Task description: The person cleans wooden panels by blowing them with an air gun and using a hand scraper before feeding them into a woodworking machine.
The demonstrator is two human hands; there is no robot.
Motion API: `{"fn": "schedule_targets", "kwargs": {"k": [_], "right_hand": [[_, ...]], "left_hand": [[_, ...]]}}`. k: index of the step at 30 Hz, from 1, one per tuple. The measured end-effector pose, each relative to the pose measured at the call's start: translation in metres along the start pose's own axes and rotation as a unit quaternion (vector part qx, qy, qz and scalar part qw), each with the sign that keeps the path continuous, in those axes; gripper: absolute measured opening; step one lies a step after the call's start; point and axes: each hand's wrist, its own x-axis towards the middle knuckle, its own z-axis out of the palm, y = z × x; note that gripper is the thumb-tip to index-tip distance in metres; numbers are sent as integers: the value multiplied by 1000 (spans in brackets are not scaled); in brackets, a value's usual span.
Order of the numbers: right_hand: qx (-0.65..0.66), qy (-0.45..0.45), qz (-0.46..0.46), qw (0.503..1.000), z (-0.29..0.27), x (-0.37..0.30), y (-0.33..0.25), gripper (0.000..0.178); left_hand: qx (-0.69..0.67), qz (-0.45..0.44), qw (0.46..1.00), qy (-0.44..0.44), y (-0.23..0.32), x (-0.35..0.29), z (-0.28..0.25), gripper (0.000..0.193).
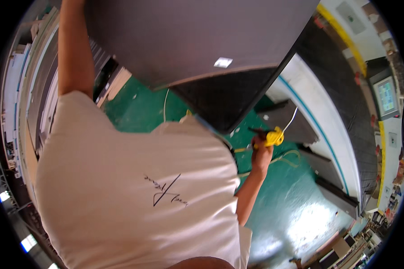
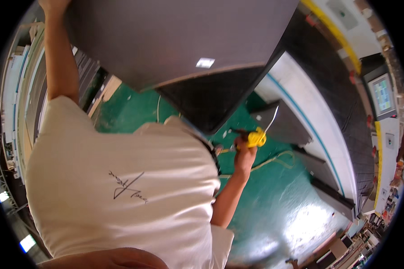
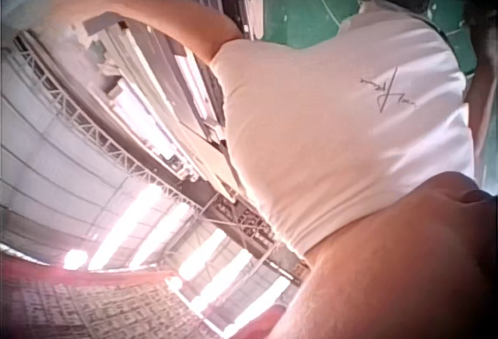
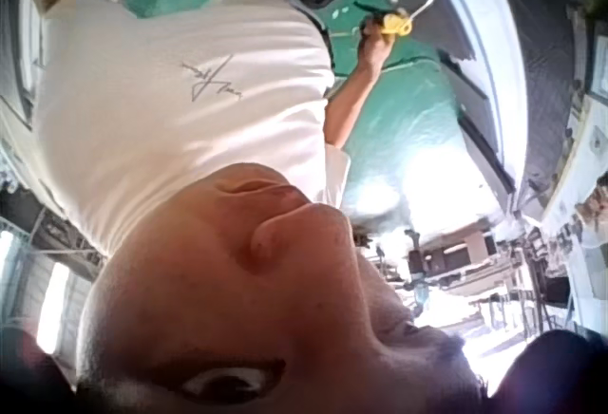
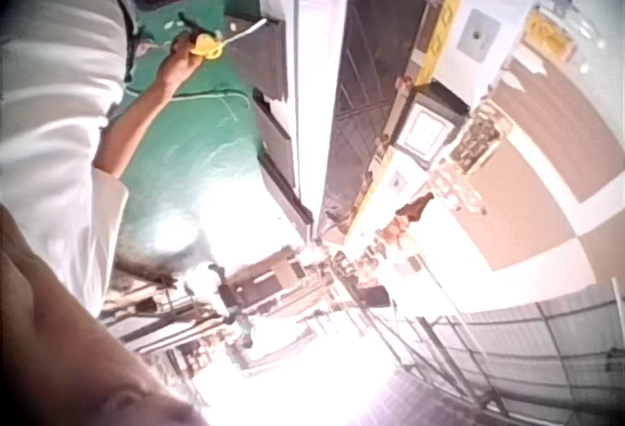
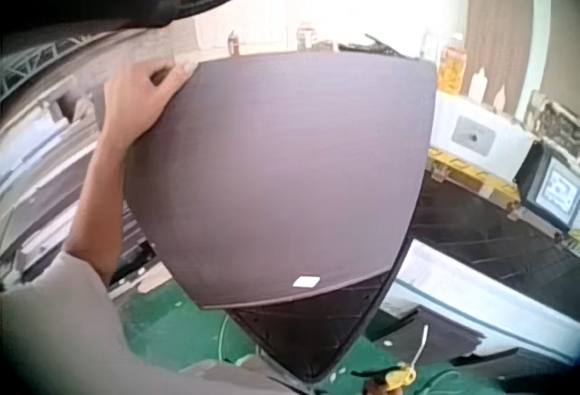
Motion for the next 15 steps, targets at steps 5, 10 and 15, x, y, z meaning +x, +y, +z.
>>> {"fn": "schedule_targets", "kwargs": {"k": [5,10,15], "right_hand": [[31,21,-36,999,5,26,-61,37],[48,-78,-190,978,48,88,-169,54],[-57,-142,-267,951,82,170,-261,64]], "left_hand": [[-10,44,997,66,37,-8,-51,30],[-67,76,992,78,29,-19,-87,20],[-220,-19,970,104,-7,-64,-103,31]]}}
